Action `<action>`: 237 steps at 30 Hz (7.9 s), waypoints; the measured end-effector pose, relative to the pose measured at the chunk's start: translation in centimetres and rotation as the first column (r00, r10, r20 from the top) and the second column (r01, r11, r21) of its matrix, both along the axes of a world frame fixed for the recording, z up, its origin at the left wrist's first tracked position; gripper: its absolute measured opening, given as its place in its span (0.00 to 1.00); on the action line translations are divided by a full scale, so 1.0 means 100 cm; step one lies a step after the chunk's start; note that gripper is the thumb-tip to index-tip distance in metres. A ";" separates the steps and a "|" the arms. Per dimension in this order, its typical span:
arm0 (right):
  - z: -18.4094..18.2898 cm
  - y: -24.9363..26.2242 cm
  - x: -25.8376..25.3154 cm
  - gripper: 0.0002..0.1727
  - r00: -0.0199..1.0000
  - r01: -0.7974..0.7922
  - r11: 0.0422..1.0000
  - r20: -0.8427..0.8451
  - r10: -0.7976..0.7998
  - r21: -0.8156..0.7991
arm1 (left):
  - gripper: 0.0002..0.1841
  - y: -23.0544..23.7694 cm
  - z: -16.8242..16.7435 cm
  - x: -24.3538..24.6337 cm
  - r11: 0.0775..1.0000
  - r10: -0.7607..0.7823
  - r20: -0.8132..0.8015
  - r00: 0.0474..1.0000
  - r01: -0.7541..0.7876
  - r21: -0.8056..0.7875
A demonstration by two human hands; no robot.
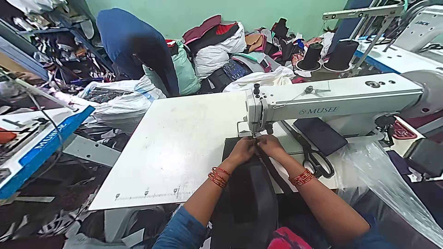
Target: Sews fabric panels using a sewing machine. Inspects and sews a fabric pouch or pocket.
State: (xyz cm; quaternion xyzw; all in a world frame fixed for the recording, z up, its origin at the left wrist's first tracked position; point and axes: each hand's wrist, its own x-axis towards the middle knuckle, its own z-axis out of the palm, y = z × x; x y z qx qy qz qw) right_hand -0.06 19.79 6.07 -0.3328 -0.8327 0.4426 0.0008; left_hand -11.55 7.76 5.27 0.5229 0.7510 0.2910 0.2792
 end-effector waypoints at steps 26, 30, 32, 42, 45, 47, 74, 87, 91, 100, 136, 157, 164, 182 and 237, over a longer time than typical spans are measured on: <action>-0.003 -0.014 0.008 0.21 0.995 0.067 0.995 -0.063 -0.071 -0.068 | 0.21 -0.004 -0.004 -0.020 0.995 -0.074 0.093 0.993 0.068 0.070; -0.005 -0.016 0.008 0.21 0.994 0.064 0.995 -0.079 -0.070 -0.081 | 0.21 -0.004 -0.002 -0.012 0.994 -0.099 0.030 0.995 0.097 0.059; -0.007 -0.015 0.009 0.21 0.992 0.073 0.991 -0.094 -0.083 -0.108 | 0.20 -0.003 -0.001 -0.009 0.990 -0.131 -0.026 0.991 0.132 0.053; -0.012 -0.013 0.013 0.22 0.989 0.076 0.985 -0.111 -0.094 -0.158 | 0.25 -0.015 0.001 0.000 0.995 -0.050 -0.183 0.982 0.034 -0.094; -0.010 -0.013 0.015 0.22 0.992 0.056 0.989 -0.106 -0.071 -0.139 | 0.28 -0.016 0.001 0.014 0.991 0.037 -0.187 0.982 -0.061 -0.123; -0.010 -0.012 0.016 0.21 0.992 0.045 0.991 -0.107 -0.059 -0.127 | 0.30 -0.015 0.003 0.024 0.984 0.064 -0.199 0.978 -0.096 -0.153; -0.008 -0.017 0.024 0.23 0.997 -0.034 0.999 -0.070 0.031 -0.032 | 0.27 -0.010 0.015 0.026 0.943 -0.113 -0.335 0.935 -0.005 -0.332; -0.001 -0.031 0.037 0.23 0.999 -0.026 0.999 -0.028 0.028 0.045 | 0.23 -0.019 0.011 0.026 0.961 -0.105 -0.278 0.955 0.025 -0.276; -0.008 -0.032 0.040 0.22 0.998 0.017 0.999 -0.064 -0.014 0.049 | 0.22 -0.021 0.008 0.026 0.973 -0.098 -0.244 0.965 0.041 -0.229; 0.004 -0.039 0.038 0.22 0.996 -0.074 0.989 0.063 0.066 0.128 | 0.19 -0.020 0.009 0.027 0.975 -0.135 -0.245 0.960 0.085 -0.203; 0.000 -0.044 0.031 0.23 0.945 -0.311 0.879 0.219 0.244 0.362 | 0.33 -0.002 0.000 0.025 0.953 -0.029 -0.353 0.935 -0.080 -0.291; -0.011 -0.032 0.036 0.23 0.998 -0.029 0.982 -0.057 0.041 0.188 | 0.43 -0.009 0.037 0.011 0.859 -0.182 -0.066 0.981 0.125 -0.497; -0.011 -0.035 0.056 0.22 0.995 0.010 0.999 -0.102 -0.006 0.039 | 0.45 -0.033 0.047 0.021 0.813 -0.286 0.021 0.958 0.254 -0.523; -0.011 -0.028 0.061 0.23 0.987 -0.135 0.987 -0.102 0.127 -0.085 | 0.38 -0.021 0.049 0.028 0.752 -0.364 -0.118 0.924 0.216 -0.623; -0.004 -0.016 0.013 0.24 0.949 -0.314 0.908 0.127 0.289 0.279 | 0.20 0.021 0.035 -0.049 0.862 -0.459 -0.204 0.865 0.377 -0.339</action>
